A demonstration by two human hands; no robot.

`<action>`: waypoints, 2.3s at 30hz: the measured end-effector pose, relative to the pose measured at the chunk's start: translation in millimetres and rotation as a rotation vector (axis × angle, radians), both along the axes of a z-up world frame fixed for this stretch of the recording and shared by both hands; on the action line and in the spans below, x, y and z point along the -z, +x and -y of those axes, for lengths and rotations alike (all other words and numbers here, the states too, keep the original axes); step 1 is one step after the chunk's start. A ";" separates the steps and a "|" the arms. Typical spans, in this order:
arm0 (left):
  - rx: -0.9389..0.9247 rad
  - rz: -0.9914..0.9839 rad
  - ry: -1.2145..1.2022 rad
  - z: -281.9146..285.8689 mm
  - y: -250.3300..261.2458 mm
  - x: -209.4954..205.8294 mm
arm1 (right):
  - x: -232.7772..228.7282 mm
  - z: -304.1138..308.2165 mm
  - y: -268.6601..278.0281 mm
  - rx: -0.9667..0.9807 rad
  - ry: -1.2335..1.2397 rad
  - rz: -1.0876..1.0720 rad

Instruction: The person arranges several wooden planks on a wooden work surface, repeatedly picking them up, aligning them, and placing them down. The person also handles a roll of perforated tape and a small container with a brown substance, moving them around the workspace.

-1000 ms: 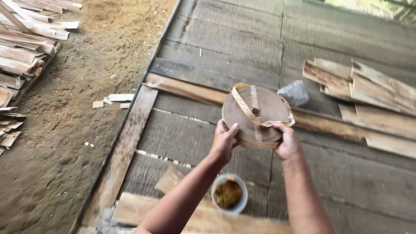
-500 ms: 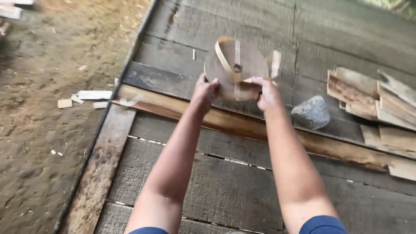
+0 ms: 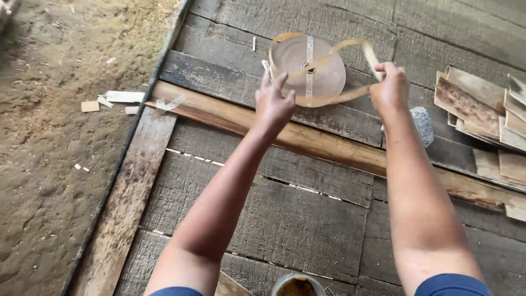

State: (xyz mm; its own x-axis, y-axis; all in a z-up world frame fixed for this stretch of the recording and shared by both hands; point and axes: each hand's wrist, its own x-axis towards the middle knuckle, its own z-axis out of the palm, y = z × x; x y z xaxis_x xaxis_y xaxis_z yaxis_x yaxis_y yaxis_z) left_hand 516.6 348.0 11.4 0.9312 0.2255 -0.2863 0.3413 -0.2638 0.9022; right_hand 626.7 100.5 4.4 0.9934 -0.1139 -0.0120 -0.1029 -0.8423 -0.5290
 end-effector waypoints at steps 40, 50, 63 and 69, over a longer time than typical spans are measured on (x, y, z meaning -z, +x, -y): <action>0.288 0.098 0.478 41.5 -413.4 49.4 | 68.9 114.4 -548.7 -0.623 -0.189 -0.418; 0.011 0.265 0.113 4.5 -487.4 -95.4 | 8.2 134.3 -543.8 -0.322 0.024 -0.318; 0.336 -0.096 0.234 46.3 -492.5 24.0 | -1.7 66.8 -432.6 -0.511 -0.261 -0.373; 0.182 -0.011 0.343 28.3 -475.8 28.5 | 89.5 80.6 -443.2 -0.639 -0.387 0.135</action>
State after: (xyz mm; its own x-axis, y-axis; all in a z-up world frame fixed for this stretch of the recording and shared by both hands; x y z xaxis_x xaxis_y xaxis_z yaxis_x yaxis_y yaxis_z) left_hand 40.8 319.8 -17.1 0.9621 0.1412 -0.2332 0.2703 -0.6067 0.7476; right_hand 183.5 19.9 -85.1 0.8574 0.5132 0.0380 0.5123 -0.8442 -0.1575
